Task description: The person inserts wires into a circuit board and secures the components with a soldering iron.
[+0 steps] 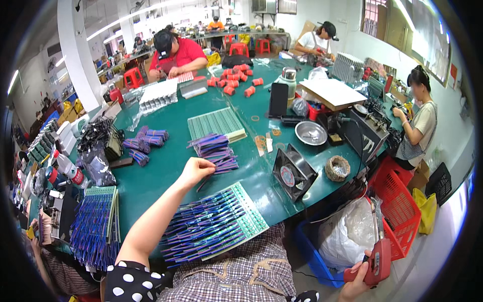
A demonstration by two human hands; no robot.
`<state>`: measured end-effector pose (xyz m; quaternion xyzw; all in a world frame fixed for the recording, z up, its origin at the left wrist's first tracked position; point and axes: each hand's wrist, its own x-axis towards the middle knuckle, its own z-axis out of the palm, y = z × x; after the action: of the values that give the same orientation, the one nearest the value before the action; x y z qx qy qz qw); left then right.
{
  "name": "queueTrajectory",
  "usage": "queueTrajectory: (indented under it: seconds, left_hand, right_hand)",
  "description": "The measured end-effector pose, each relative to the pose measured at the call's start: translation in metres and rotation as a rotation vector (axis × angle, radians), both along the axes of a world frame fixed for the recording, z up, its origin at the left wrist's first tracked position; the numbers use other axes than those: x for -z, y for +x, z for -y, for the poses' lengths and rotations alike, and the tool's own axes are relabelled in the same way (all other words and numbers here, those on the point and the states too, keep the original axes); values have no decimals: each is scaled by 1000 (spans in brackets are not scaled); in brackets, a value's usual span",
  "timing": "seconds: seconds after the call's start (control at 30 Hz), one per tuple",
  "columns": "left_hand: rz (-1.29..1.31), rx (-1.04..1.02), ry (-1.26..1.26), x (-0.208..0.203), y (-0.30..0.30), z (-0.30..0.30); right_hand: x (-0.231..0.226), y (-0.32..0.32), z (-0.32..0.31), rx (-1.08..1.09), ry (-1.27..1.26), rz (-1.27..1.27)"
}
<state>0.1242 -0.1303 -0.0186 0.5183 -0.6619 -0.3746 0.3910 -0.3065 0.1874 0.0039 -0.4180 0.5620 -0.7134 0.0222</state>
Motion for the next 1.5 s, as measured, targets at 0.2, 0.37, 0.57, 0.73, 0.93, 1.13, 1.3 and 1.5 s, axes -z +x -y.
queueTrajectory:
  seconds: [0.2,0.37,0.57,0.73,0.93,1.13,1.3,1.5]
  left_hand:
    - [-110,7,240,-12,1,8]
    - [-311,32,390,-18,4,3]
    - [-299,89,409,-25,7,-13]
    - [-405,-21,475,-32,3,-24]
    - [-297,52,488,-63,-15,-44]
    - [130,284,115,-65,-87,-119]
    - [544,336,-252,-31,-92,-135]
    - [838,283,-700,-19,-99,-139]
  right_hand:
    - [0,6,17,39,54,52]
    - [-1,7,29,58,33,70]
    - [7,5,34,-13,-13,87]
    - [24,2,23,-107,7,118]
    - [40,30,16,-393,135,192]
    - [37,56,26,-600,271,306]
    - [23,62,28,-656,487,434]
    - [34,45,19,-791,821,387]
